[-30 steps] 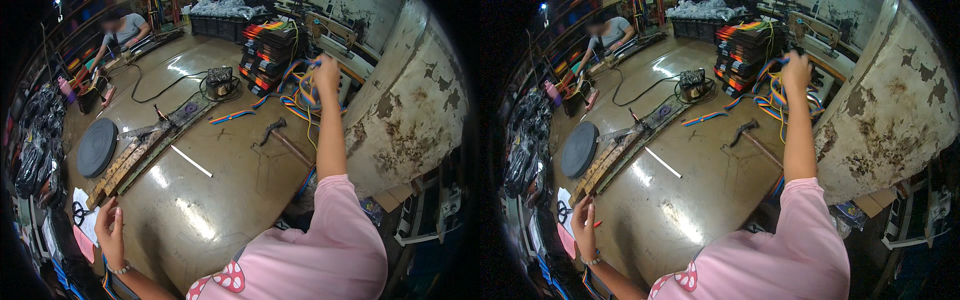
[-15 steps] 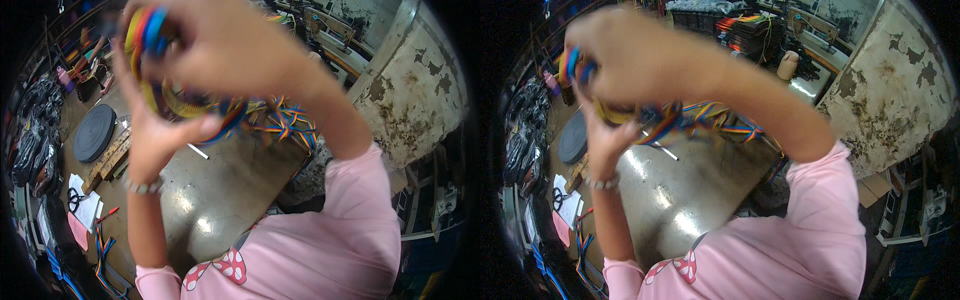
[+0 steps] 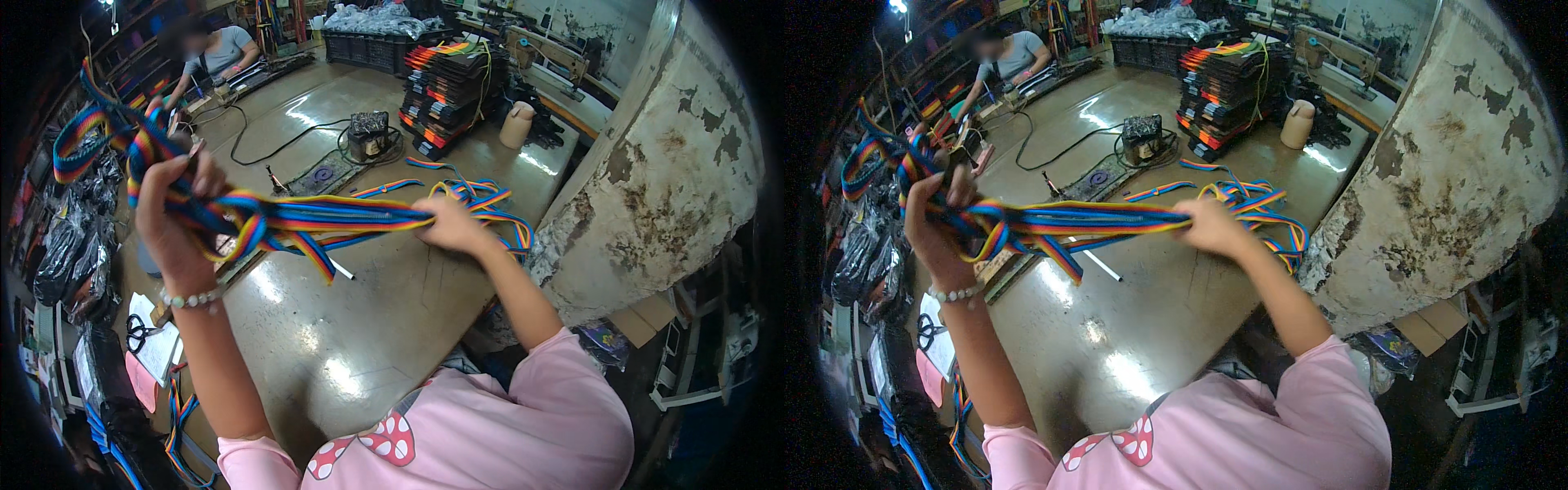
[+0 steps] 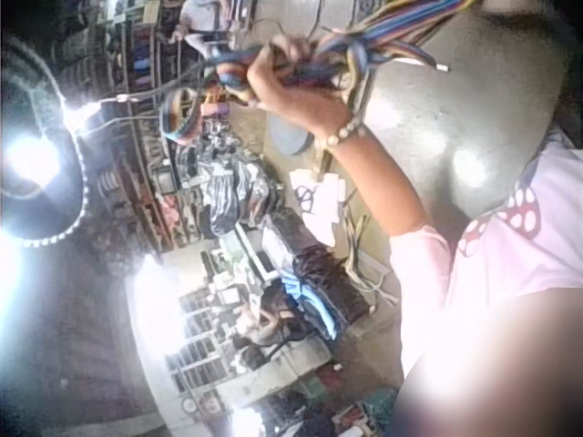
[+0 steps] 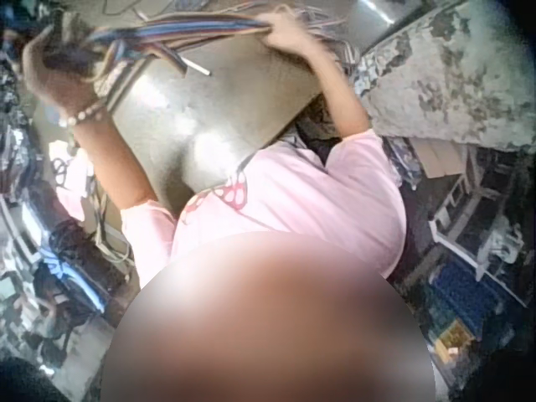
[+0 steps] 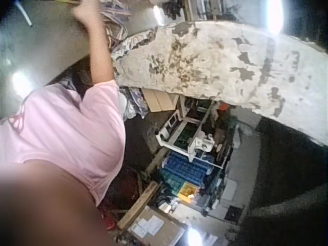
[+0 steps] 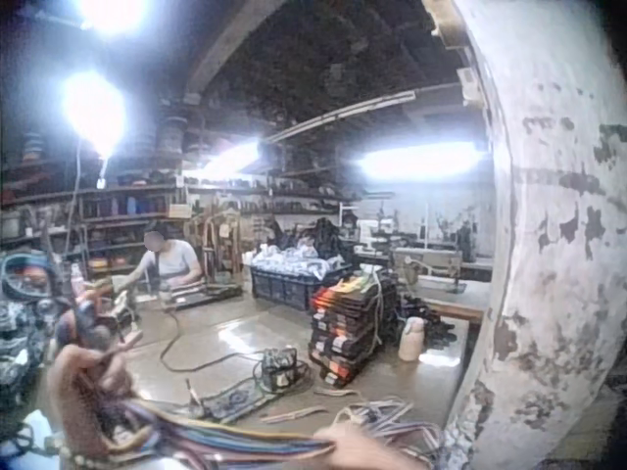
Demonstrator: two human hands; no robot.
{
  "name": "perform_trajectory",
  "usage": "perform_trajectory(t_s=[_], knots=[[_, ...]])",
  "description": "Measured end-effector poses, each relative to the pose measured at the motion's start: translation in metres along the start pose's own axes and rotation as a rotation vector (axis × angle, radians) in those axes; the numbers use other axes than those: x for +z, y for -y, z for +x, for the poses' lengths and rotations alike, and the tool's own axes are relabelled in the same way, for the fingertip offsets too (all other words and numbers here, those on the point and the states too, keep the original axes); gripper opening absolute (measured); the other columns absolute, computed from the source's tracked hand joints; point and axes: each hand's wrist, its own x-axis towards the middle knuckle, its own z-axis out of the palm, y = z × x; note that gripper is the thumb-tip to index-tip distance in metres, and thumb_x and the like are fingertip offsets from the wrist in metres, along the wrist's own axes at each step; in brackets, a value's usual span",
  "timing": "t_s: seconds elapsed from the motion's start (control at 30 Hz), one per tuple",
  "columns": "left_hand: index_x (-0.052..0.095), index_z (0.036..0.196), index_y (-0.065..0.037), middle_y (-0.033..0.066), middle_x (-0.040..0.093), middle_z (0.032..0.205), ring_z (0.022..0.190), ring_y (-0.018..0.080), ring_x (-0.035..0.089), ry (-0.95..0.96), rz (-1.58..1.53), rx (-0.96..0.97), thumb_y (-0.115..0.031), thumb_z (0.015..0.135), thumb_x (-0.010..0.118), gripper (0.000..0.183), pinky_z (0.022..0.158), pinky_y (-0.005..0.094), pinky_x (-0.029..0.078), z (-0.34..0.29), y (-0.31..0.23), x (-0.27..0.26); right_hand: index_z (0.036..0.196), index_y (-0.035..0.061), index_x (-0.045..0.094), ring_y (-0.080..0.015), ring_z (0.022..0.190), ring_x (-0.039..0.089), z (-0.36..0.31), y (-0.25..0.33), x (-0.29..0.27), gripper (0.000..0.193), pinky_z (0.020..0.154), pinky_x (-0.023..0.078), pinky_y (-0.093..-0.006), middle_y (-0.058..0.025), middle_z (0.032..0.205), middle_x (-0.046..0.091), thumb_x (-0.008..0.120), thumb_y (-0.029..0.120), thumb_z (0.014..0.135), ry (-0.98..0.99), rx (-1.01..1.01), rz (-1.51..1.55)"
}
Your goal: The person measures and cuts multi-colored flat ribbon cables, then folds and bundles them on a workbench. They use a soldering iron to heat the cable ends and a lighter to trim or seal them. The person also uses scissors and a lighter during the process.
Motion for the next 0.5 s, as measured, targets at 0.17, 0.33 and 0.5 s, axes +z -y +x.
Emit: perform_trajectory(t_s=[0.17, 0.33, 0.5], knots=[[0.047, 0.122, -0.004, -0.0015, 0.048, 0.071, 0.049, 0.0058, 0.042, -0.187, 0.615, 0.016, -0.016, 0.082, 0.062, 0.044, 0.048, 0.0209, 0.034, -0.01, -0.001, -0.03, 0.091, 0.0064, 0.065, -0.0081, 0.069, 0.054, 0.026, 0.024, -0.127, 0.032, 0.063, 0.044, -0.0267, -0.0023, 0.076, 0.062, 0.078, 0.025, 0.068, 0.086, -0.035, 0.1], [0.038, 0.13, -0.001, 0.0108, 0.05, 0.118, 0.103, 0.0199, 0.055, 0.211, 0.615, -0.135, -0.027, 0.058, 0.082, 0.089, 0.091, 0.0313, 0.044, -0.007, 0.048, 0.007, 0.097, 0.0047, 0.062, -0.0231, 0.072, 0.062, 0.067, 0.123, -0.131, 0.035, 0.066, 0.049, -0.0341, -0.0135, 0.082, 0.064, 0.068, 0.019, 0.066, 0.006, -0.405, -0.042], [0.056, 0.106, -0.001, 0.0033, 0.059, 0.101, 0.096, 0.0147, 0.056, 0.138, 0.227, -0.162, -0.018, 0.058, 0.082, 0.057, 0.086, 0.0301, 0.045, -0.011, 0.086, 0.033, 0.088, 0.0009, 0.056, -0.0341, 0.073, 0.056, 0.11, 0.171, -0.056, 0.03, 0.066, 0.047, -0.0364, -0.0161, 0.084, 0.055, 0.066, 0.021, 0.068, -0.299, -0.774, 0.159]])
